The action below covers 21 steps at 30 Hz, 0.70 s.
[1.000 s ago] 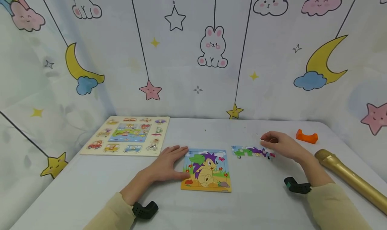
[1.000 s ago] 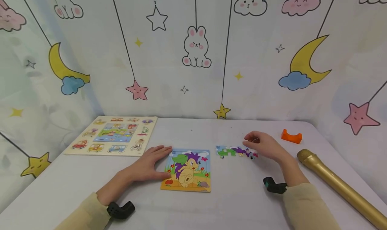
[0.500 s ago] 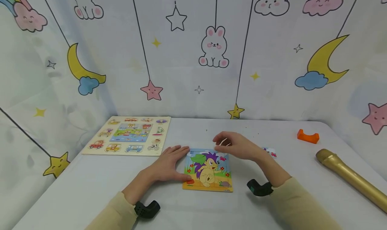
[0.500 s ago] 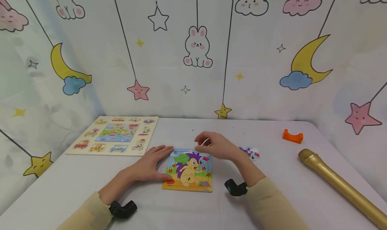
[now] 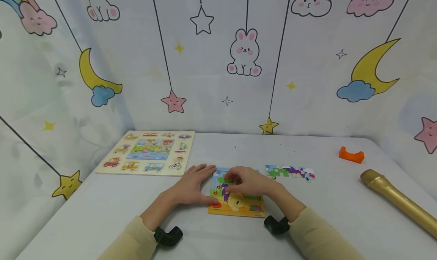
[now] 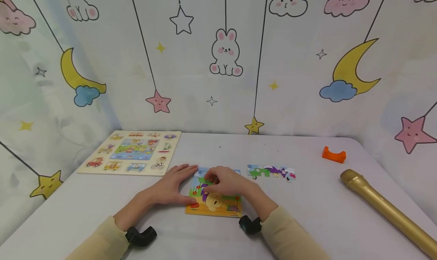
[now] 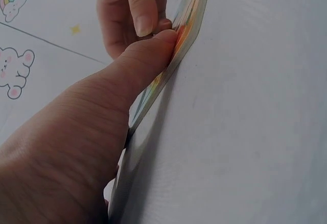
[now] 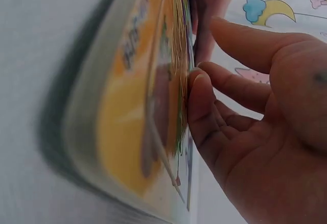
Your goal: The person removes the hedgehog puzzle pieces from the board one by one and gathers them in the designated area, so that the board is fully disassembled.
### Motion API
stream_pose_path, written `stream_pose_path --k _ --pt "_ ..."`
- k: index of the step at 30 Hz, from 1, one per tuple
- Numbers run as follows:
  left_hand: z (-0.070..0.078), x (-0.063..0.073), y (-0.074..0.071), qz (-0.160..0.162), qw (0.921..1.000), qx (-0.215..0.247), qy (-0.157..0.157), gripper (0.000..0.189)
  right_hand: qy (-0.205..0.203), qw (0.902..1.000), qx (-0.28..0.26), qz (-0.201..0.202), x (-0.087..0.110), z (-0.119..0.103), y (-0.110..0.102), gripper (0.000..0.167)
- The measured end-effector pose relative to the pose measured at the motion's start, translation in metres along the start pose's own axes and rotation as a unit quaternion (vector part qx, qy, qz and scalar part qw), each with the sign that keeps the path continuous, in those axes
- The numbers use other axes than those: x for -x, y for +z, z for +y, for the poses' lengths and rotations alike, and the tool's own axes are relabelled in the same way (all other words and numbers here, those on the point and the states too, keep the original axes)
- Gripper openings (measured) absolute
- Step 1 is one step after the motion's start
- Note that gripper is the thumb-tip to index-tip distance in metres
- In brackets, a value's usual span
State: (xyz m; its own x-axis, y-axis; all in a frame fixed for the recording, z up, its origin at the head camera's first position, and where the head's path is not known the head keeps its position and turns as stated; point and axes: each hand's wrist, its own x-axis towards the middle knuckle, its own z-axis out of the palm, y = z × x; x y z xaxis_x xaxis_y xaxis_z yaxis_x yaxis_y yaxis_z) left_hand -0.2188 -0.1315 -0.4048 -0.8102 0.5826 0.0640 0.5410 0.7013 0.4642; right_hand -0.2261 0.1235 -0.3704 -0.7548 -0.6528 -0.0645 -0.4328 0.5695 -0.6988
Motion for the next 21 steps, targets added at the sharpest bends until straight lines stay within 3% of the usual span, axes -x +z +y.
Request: stream_pose_path --k 11,21 --pt "-0.0005 -0.0004 0.0001 0.000 1.0000 -0.002 0.003 0.099 0.020 0.9996 0.021 -0.002 0.0017 -0.0069 0.0044 0.033" --pt "0.0004 -0.0005 0.0002 0.001 1.0000 -0.009 -0.001 0.100 0.014 0.9990 -0.034 0.025 0.0002 -0.0072 0.0046 0.024"
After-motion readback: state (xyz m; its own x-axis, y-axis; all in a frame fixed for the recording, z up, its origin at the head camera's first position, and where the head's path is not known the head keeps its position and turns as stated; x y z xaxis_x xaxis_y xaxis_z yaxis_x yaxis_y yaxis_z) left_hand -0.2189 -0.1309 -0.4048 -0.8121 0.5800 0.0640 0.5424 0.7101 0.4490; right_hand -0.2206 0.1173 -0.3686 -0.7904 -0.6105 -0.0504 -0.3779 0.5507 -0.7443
